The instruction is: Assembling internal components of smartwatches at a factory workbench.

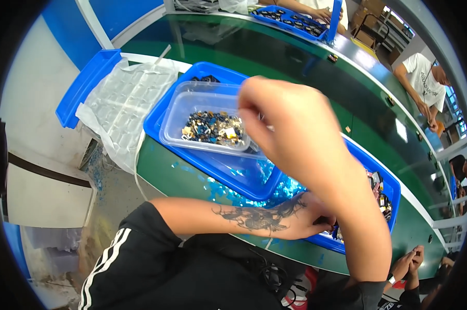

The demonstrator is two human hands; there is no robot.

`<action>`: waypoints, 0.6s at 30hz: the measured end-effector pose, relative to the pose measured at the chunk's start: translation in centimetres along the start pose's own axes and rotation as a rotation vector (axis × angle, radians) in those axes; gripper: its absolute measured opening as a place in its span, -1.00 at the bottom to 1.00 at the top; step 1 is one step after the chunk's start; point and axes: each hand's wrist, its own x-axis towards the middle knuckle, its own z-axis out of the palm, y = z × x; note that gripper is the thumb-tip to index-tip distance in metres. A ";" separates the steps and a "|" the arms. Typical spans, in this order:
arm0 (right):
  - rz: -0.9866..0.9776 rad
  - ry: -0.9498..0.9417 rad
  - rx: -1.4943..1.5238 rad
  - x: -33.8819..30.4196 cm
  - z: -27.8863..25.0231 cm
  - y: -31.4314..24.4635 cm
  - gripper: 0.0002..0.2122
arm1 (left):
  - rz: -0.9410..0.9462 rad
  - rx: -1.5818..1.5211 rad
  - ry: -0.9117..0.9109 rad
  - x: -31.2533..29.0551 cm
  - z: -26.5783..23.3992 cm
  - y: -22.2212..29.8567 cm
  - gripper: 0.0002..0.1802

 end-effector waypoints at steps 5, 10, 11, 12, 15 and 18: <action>-0.037 -0.067 0.009 4.9 1.1 1.9 -0.93 | 0.047 0.078 0.068 -0.2 -0.8 -0.4 -0.92; 0.109 -0.497 -0.262 5.4 1.1 2.9 -0.95 | -0.011 0.017 0.158 -0.1 -0.9 -0.4 -0.90; 0.050 -0.674 -0.458 5.2 1.8 3.5 -0.91 | -0.012 0.000 0.137 -0.1 -0.9 -0.2 -0.90; 0.094 -0.759 -0.585 5.2 2.6 3.1 -0.89 | -0.035 -0.024 0.132 0.2 -0.8 0.0 -0.90; 0.105 -0.827 -0.756 5.7 4.8 3.3 -0.87 | -0.017 0.014 0.102 0.2 -0.3 0.5 -0.89; 0.191 -0.742 -0.599 6.0 5.3 4.8 -0.86 | 0.063 0.125 0.075 -1.0 -0.2 1.3 -0.88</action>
